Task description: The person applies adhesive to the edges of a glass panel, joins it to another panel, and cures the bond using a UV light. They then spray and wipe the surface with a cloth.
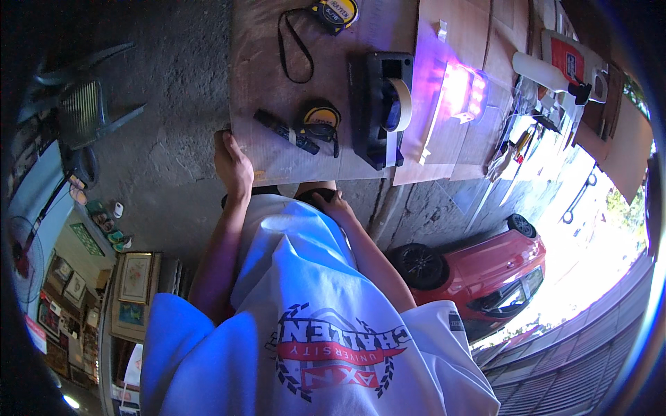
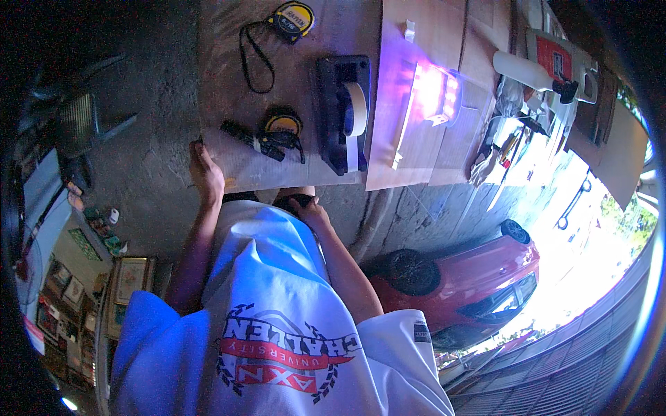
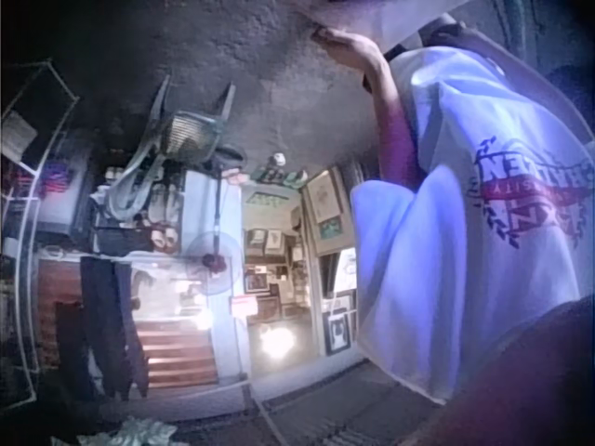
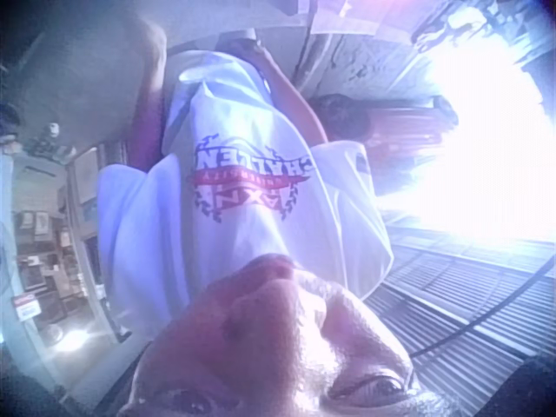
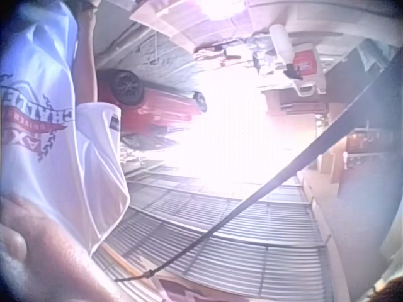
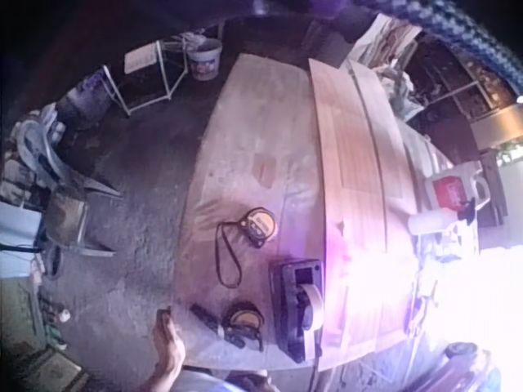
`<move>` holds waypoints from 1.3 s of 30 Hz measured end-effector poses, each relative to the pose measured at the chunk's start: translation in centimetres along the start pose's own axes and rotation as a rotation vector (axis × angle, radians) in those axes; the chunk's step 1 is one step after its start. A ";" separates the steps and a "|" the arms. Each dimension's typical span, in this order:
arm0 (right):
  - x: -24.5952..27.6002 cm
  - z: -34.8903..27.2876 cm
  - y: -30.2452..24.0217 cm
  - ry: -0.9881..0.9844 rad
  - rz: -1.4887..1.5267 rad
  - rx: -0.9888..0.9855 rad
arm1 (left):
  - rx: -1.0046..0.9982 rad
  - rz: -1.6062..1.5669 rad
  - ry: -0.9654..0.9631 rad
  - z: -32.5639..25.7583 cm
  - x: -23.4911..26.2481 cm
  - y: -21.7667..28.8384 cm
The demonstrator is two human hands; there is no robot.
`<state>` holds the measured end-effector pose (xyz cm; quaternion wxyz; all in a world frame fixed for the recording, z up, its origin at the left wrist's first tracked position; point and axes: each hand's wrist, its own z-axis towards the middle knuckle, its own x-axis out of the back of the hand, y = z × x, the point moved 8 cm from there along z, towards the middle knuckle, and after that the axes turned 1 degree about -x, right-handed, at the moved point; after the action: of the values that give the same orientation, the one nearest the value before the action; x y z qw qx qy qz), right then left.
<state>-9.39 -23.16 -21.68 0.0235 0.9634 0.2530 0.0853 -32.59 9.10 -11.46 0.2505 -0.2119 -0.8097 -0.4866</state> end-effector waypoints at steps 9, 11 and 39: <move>-1.4 0.2 -1.1 -0.059 -0.076 0.080 | -0.083 -0.012 0.042 0.0 0.0 -0.6; -1.7 1.3 -0.1 0.036 0.086 0.018 | -0.031 -0.031 0.032 -0.3 0.0 -1.3; -6.0 5.5 1.2 0.220 0.077 0.515 | 0.248 0.016 0.063 -2.6 2.8 -6.1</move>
<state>-12.96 -27.17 -27.91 -0.2528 0.9316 0.2305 0.1230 -37.79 4.39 -12.85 0.3041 -0.1702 -0.8536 -0.3871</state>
